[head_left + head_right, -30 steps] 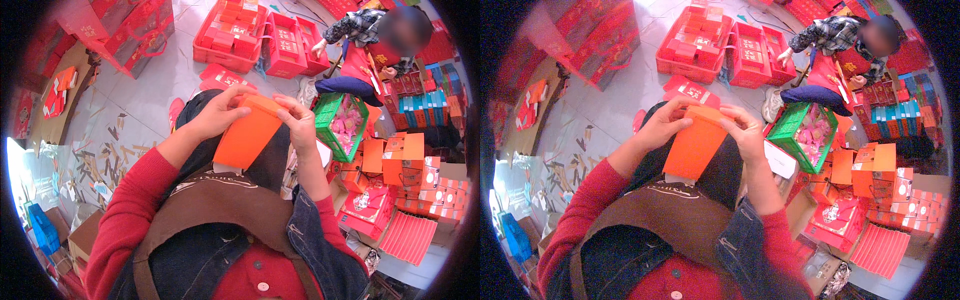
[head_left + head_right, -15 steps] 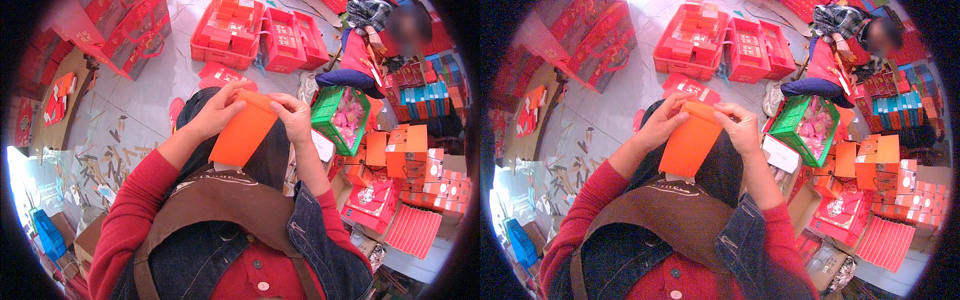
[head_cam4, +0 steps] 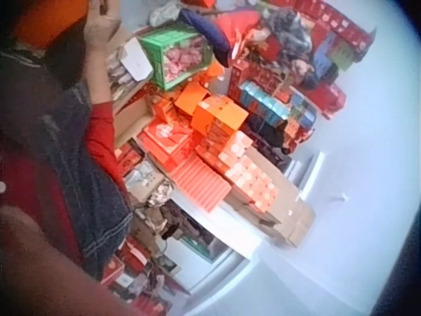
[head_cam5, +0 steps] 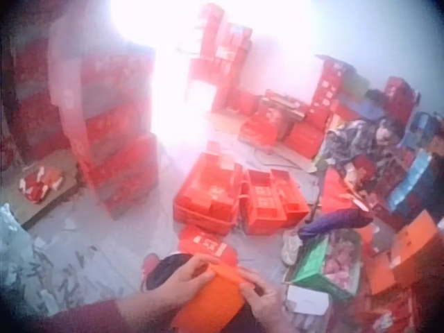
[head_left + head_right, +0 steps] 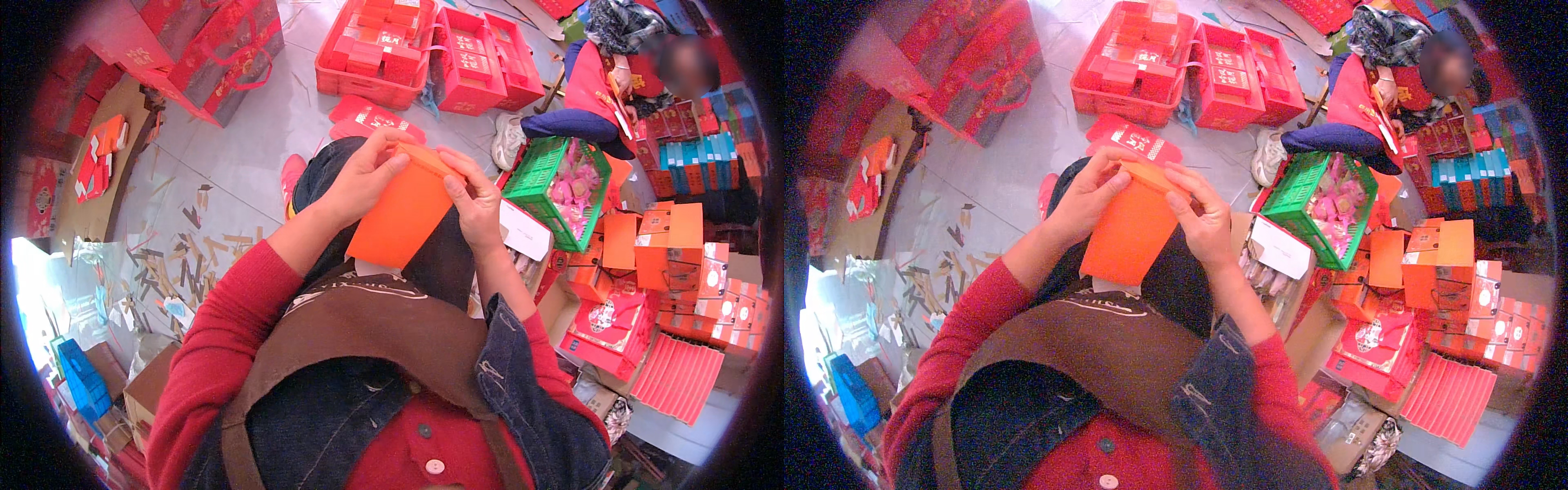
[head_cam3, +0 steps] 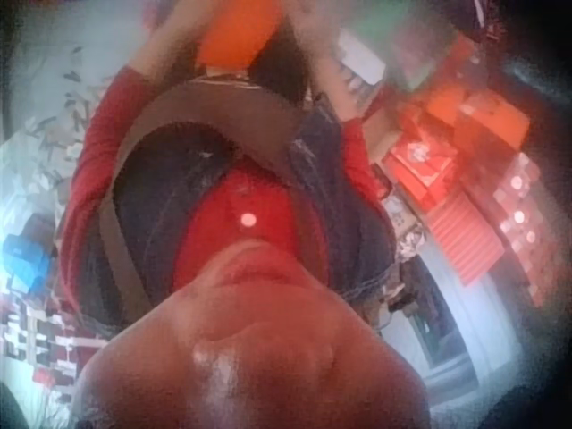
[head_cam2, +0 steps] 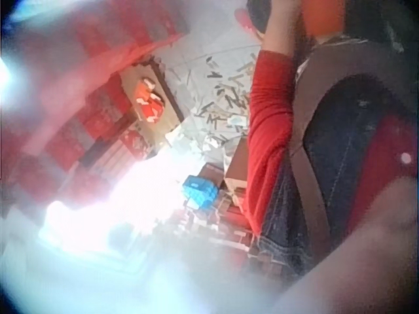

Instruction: The person assembles small orange boxes by folding flaps and inserting white packets. They then place the completed boxes into a red gift bag and continue the process with additional boxes.

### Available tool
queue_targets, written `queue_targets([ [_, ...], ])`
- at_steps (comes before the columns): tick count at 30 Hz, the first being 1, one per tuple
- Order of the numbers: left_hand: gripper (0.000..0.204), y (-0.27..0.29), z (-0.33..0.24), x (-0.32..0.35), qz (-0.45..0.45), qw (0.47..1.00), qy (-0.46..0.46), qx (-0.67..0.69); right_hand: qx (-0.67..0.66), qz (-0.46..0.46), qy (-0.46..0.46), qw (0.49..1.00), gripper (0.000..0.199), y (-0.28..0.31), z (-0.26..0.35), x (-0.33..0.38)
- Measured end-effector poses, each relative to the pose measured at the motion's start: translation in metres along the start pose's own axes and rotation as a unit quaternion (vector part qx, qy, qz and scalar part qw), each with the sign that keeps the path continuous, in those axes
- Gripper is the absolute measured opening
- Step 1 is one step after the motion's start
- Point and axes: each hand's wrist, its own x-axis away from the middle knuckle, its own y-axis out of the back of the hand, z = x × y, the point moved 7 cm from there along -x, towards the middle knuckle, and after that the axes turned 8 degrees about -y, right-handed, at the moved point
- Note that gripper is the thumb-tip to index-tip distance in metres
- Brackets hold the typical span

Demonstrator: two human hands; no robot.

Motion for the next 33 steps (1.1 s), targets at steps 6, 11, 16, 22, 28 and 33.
queue_targets([
  [6,0.031,-0.004,-0.003,0.004,0.030,0.999,-0.014,-0.025,0.029,-0.041,0.033,0.998,0.024,-0.005,0.003,0.001],
  [11,0.049,-0.008,-0.012,0.004,0.030,0.997,-0.041,-0.059,0.090,0.001,-0.092,0.992,0.027,-0.001,0.012,-0.018],
  [16,0.053,-0.011,-0.010,0.004,0.069,0.994,-0.055,-0.070,0.072,0.171,-0.147,0.972,0.030,-0.005,0.024,-0.037],
  [22,0.050,-0.013,-0.015,0.006,0.087,0.994,-0.048,-0.042,0.111,0.178,-0.124,0.970,0.026,-0.007,0.026,-0.035],
  [28,0.044,-0.014,-0.009,0.009,0.082,0.996,-0.028,-0.023,0.066,0.184,-0.110,0.975,0.020,0.000,0.021,-0.027],
  [33,0.042,-0.024,-0.012,0.008,0.118,0.986,-0.049,-0.107,0.100,0.206,-0.131,0.965,0.014,0.003,0.024,-0.034],
])
